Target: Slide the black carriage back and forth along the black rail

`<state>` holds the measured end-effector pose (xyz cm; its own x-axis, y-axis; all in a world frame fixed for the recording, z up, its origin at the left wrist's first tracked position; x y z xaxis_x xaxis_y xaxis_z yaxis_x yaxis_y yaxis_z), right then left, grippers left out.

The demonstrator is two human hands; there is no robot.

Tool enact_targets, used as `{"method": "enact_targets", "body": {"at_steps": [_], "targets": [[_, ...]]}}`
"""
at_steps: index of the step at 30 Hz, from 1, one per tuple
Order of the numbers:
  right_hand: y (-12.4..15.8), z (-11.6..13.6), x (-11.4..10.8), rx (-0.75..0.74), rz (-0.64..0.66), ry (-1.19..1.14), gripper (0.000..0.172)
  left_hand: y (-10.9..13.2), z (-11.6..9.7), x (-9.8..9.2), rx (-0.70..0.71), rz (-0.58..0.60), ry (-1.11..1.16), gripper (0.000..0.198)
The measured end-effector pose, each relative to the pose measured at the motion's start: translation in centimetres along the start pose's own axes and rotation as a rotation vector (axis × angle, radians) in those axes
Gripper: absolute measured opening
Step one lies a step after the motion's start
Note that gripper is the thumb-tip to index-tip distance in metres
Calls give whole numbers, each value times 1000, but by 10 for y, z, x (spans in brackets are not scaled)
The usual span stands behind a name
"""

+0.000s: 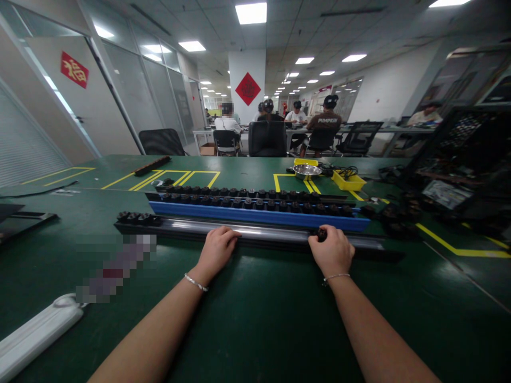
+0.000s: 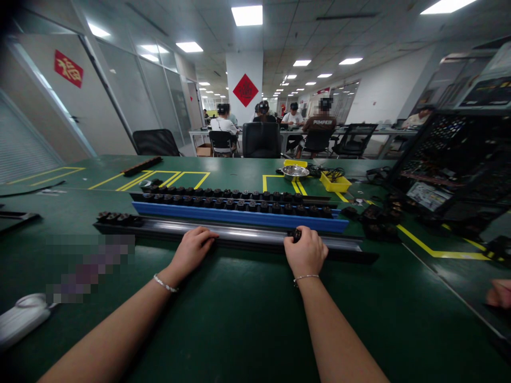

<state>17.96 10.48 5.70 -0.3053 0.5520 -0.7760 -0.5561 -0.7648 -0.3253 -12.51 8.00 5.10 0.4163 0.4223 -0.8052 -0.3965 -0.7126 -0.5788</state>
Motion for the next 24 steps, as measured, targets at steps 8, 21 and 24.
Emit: {"method": "enact_targets", "body": {"at_steps": [8,21,24], "targets": [[-3,-4,-2,16,-2,-1,34,0,-1,-1,1,-1,-3,19],[-11,-14,-6,66,-3,31,35,1,0,-1,6,-9,-3,19],[-11,-15,-7,66,-5,35,35,0,0,-1,8,-9,2,18]]}}
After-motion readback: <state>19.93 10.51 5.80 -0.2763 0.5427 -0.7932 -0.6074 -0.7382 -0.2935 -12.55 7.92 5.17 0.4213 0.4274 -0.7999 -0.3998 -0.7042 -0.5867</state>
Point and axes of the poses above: each hand's wrist, its own y-axis away from the middle knuckle, its own x-axis out of the palm, z = x × y, the point moved 9 cm from there along -y, towards the middle knuckle, and after that the axes turned 14 degrees about x, right-handed, at the moved point
